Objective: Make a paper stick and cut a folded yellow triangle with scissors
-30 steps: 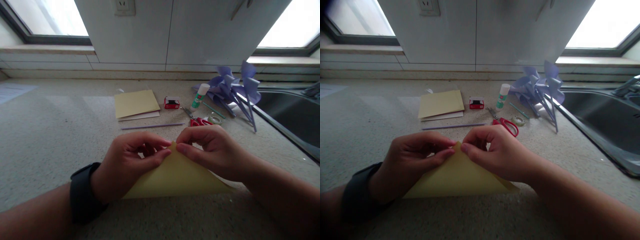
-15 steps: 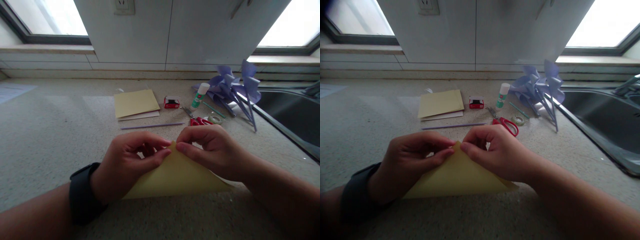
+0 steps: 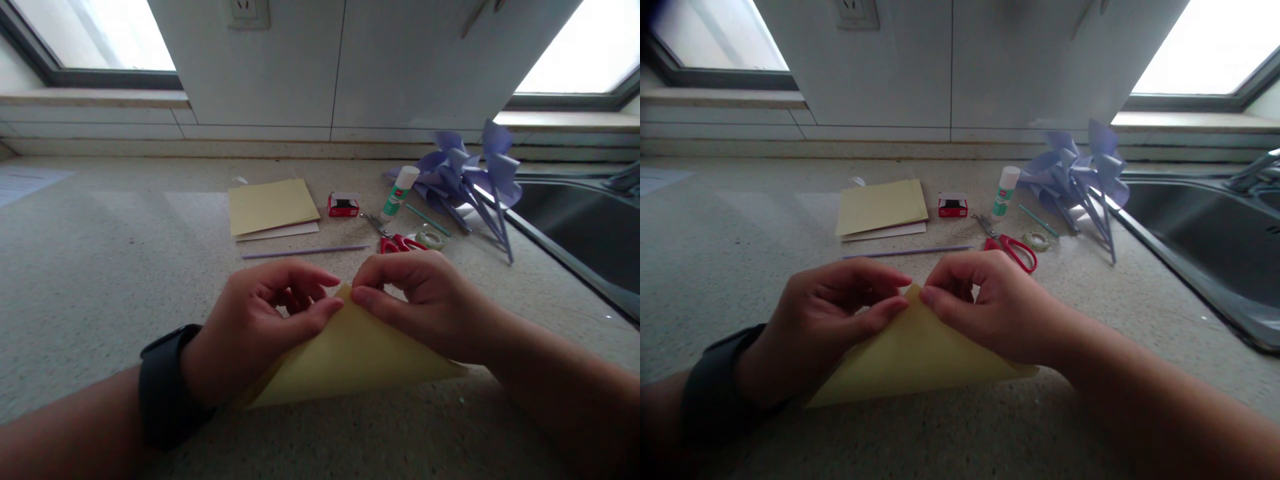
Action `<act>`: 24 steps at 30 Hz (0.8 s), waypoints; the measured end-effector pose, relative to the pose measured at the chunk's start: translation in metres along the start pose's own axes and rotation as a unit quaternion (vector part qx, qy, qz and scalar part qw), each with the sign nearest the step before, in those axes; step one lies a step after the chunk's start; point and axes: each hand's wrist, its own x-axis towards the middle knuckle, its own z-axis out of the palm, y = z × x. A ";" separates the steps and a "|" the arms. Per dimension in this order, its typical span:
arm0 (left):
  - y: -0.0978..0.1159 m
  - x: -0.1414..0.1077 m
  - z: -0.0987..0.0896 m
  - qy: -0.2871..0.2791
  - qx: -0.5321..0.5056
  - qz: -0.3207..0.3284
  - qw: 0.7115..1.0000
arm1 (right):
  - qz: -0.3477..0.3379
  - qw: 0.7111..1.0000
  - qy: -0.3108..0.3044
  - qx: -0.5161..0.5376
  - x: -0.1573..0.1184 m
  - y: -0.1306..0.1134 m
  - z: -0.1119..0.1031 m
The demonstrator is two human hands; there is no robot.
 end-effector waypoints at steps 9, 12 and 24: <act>0.002 0.002 0.002 -0.057 -0.017 -0.042 0.997 | -0.018 1.000 -0.003 -0.009 -0.002 -0.002 0.002; 0.002 0.003 0.001 -0.061 -0.022 -0.042 0.997 | -0.013 1.000 0.002 -0.006 -0.001 -0.002 0.002; 0.003 0.002 0.002 -0.058 -0.019 -0.039 0.997 | -0.003 1.000 0.002 -0.005 0.000 -0.001 0.002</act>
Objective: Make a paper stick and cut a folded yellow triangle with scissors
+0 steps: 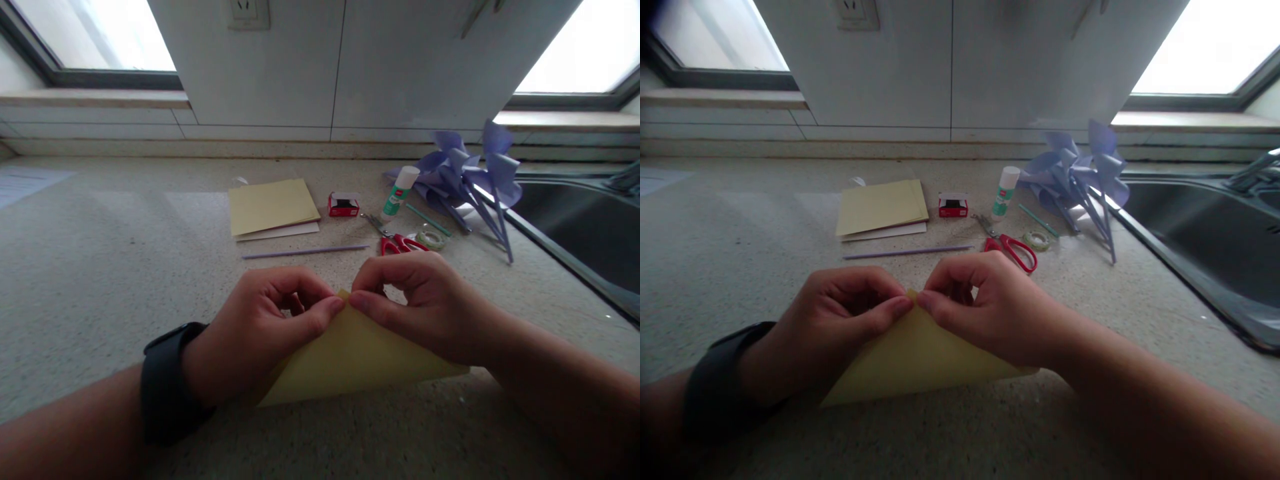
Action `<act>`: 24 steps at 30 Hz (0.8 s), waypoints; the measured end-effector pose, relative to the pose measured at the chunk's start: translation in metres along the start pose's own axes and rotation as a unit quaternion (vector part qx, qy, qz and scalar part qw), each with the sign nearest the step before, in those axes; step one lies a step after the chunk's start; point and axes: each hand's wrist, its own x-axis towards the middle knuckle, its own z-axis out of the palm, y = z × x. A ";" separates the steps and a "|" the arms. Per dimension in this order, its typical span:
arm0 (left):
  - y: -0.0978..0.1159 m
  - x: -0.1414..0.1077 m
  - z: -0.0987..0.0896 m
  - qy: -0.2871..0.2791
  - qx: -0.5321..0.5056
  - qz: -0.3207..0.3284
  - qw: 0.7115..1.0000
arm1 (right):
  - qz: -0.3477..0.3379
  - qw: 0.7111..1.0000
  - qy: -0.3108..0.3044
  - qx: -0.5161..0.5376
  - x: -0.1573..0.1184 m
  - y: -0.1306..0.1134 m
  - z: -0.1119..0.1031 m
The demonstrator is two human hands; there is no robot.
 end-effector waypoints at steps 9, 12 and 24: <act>0.001 0.004 -0.002 0.052 -0.049 -0.025 0.997 | 0.080 0.982 -0.029 0.167 0.001 0.009 -0.006; 0.001 0.006 -0.003 0.101 -0.067 -0.037 0.992 | 0.125 0.948 -0.036 0.291 0.004 0.019 -0.013; 0.001 0.012 -0.009 0.247 -0.082 0.042 0.965 | 0.160 0.847 0.013 0.507 0.008 0.021 -0.012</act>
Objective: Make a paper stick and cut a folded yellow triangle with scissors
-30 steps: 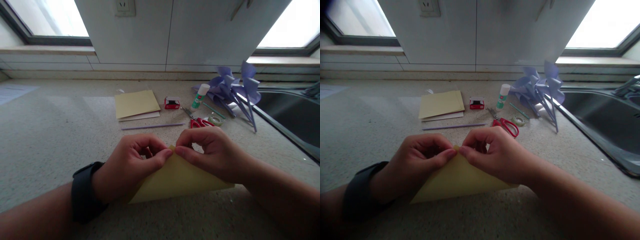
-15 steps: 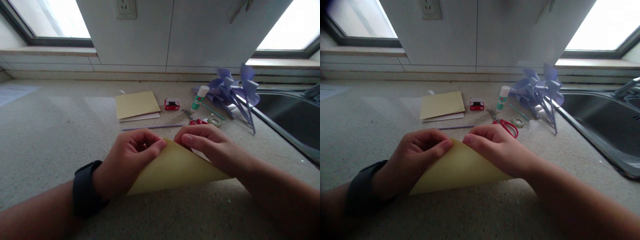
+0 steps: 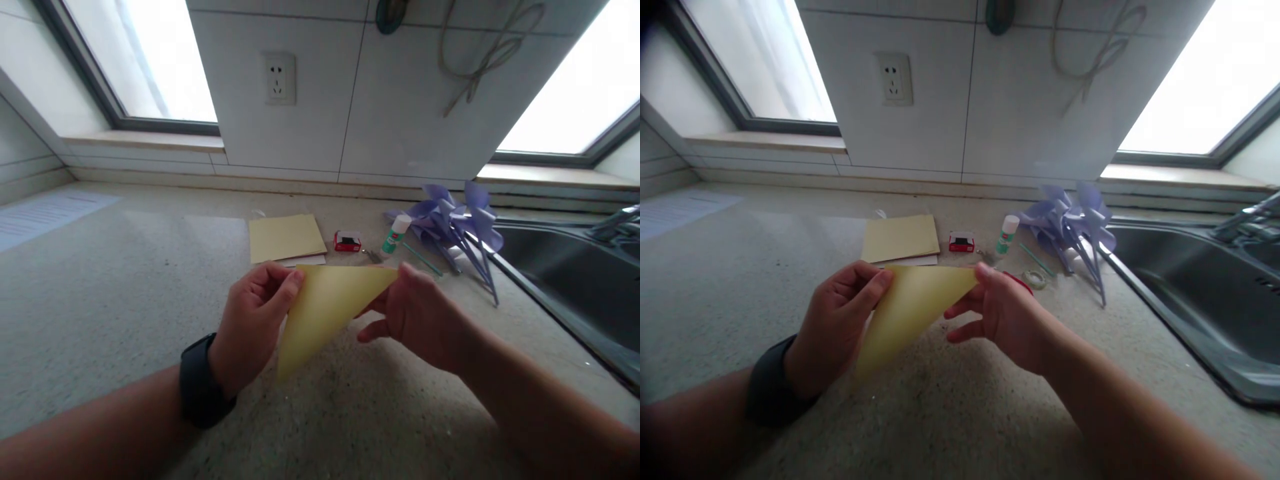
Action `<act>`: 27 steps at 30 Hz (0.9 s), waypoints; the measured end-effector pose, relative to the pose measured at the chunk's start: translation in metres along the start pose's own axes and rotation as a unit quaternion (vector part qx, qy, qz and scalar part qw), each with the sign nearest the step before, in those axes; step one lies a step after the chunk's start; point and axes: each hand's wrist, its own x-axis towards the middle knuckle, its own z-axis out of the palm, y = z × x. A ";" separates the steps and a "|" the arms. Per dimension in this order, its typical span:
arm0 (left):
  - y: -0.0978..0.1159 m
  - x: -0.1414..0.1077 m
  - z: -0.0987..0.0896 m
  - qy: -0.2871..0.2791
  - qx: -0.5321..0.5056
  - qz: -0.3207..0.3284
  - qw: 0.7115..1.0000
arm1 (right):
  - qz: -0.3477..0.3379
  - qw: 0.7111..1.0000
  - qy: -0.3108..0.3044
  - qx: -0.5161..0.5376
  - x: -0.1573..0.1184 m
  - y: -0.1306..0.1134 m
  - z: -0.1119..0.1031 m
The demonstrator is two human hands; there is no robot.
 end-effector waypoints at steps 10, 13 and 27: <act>0.003 -0.009 0.007 -0.046 -0.024 0.022 0.998 | -0.076 0.997 0.025 0.022 0.004 0.036 0.038; 0.002 -0.011 0.008 -0.059 -0.026 0.030 0.997 | -0.087 0.994 0.054 0.045 0.003 0.036 0.041; -0.001 -0.012 0.011 -0.093 -0.122 -0.001 0.988 | -0.116 0.981 0.150 0.037 0.002 0.034 0.040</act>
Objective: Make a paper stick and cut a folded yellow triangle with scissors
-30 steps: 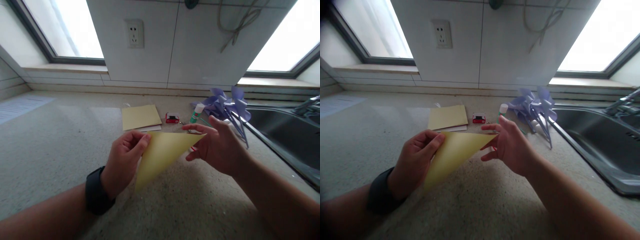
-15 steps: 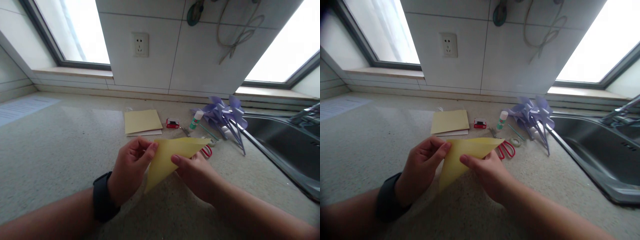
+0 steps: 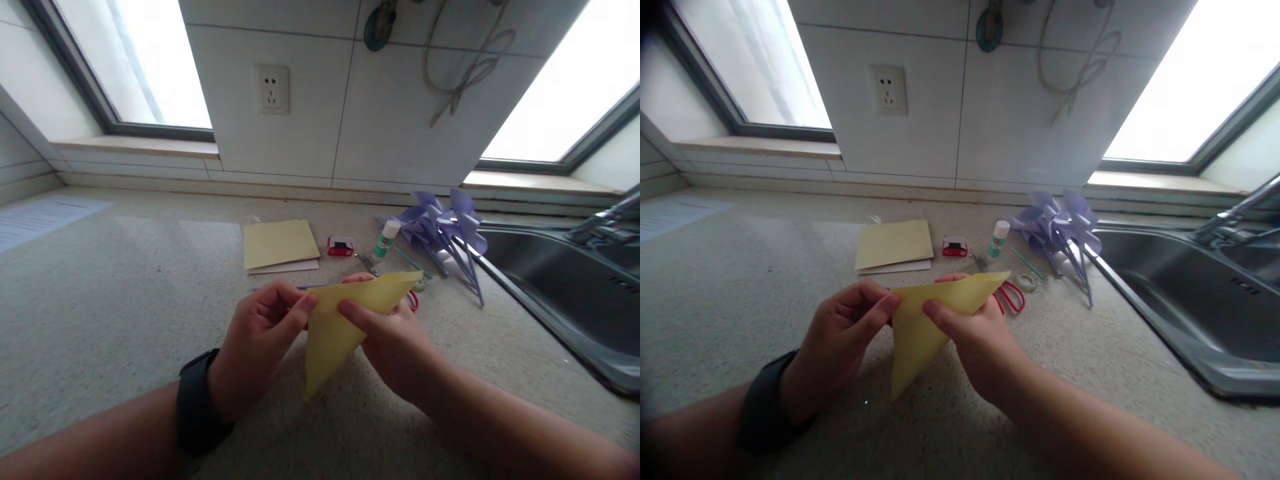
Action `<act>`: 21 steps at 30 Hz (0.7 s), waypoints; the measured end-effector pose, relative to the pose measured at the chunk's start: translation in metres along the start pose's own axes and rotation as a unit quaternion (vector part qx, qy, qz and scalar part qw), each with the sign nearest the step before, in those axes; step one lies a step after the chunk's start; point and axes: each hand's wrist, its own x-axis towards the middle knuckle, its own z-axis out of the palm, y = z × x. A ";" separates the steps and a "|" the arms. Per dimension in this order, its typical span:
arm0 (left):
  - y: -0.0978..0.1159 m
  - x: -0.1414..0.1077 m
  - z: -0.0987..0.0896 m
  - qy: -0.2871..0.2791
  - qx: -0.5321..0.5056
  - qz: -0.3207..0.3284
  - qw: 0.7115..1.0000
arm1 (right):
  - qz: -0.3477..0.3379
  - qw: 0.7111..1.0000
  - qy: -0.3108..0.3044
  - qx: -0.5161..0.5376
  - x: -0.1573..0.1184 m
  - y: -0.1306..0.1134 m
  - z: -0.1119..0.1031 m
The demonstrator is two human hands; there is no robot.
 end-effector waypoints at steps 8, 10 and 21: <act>-0.002 0.000 -0.003 -0.046 -0.016 -0.065 0.997 | -0.007 1.000 -0.010 -0.013 -0.001 -0.002 -0.001; -0.002 -0.001 -0.004 -0.061 -0.004 -0.074 0.995 | -0.013 1.000 -0.015 -0.014 -0.002 -0.002 -0.001; 0.004 -0.002 -0.004 -0.032 0.079 -0.058 0.995 | -0.017 0.998 -0.067 -0.010 -0.006 -0.004 -0.005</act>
